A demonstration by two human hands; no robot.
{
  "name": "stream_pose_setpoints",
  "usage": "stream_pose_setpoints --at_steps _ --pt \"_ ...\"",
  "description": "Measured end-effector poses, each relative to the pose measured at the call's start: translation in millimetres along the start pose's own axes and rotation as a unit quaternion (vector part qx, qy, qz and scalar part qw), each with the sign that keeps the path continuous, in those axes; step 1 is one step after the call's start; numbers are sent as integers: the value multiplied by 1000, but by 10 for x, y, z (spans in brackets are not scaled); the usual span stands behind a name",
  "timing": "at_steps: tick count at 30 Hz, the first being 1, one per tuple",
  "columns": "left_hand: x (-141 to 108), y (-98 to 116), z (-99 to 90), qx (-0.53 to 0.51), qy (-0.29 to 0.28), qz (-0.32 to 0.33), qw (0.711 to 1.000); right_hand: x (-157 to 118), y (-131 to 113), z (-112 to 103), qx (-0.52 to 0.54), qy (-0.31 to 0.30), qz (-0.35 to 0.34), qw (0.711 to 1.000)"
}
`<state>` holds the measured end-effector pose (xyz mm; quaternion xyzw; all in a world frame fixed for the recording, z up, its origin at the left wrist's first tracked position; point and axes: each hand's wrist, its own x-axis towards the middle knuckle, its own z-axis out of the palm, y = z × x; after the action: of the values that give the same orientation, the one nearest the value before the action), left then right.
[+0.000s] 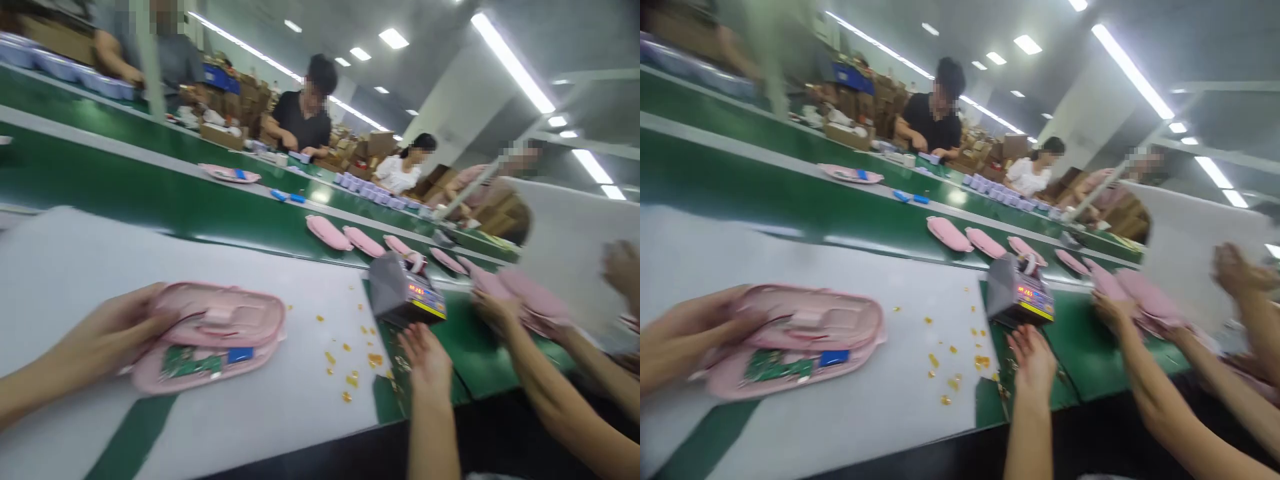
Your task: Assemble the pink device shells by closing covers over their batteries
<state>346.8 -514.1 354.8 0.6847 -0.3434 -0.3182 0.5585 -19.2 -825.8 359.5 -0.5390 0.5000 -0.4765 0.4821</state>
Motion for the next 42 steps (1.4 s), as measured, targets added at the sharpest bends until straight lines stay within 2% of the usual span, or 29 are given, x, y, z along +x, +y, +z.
stream_pose_setpoints --at_steps 2,3,4,5,6,7,8,10,11,12,14,22,25,27,31,34,38,42 --pt "-33 156 53 -51 -25 -21 998 -242 -129 173 20 64 -35 997" --pt "-34 203 64 -78 -28 -21 996 -391 -235 321 21 75 -58 995" --pt "-30 228 66 -100 -33 -25 994 -556 -366 508 11 46 -79 996" --pt "-26 236 61 -120 -37 -23 992 -730 -510 728 -14 -15 -114 993" --pt "-26 232 53 -137 -41 -20 989 -906 -657 975 -46 -101 -173 979" --pt "-32 220 45 -152 -47 -17 987 -1070 -790 1239 -77 -201 -241 946" --pt "-42 203 40 -164 -52 -11 985 -1212 -896 1507 -113 -295 -304 899" --pt "-62 165 38 -178 -58 1 982 -1402 -1002 2000 -183 -437 -387 791" --pt "-69 144 40 -182 -60 8 981 -1448 -1003 2199 -218 -480 -405 747" --pt "-71 124 42 -184 -60 14 981 -1468 -978 2354 -249 -507 -414 714" --pt "-64 84 43 -189 -57 24 980 -1465 -893 2537 -289 -524 -422 681" --pt "-34 -4 23 -167 -67 54 982 -1487 -727 2592 -340 -440 -518 651" --pt "-44 -16 24 -151 -60 59 985 -1496 -706 2618 -346 -404 -539 653" --pt "-49 -19 24 -144 -56 55 986 -1478 -703 2624 -342 -408 -529 661" --pt "-56 -12 12 -140 -63 52 987 -1412 -725 2602 -321 -469 -469 677" --pt "-67 11 7 -148 -62 39 986 -1385 -768 2571 -295 -489 -448 688" --pt "-61 9 10 -152 -73 48 985 -1404 -794 2574 -311 -495 -450 675" --pt "-31 -36 25 -160 -74 46 983 -1426 -757 2615 -349 -469 -484 651"
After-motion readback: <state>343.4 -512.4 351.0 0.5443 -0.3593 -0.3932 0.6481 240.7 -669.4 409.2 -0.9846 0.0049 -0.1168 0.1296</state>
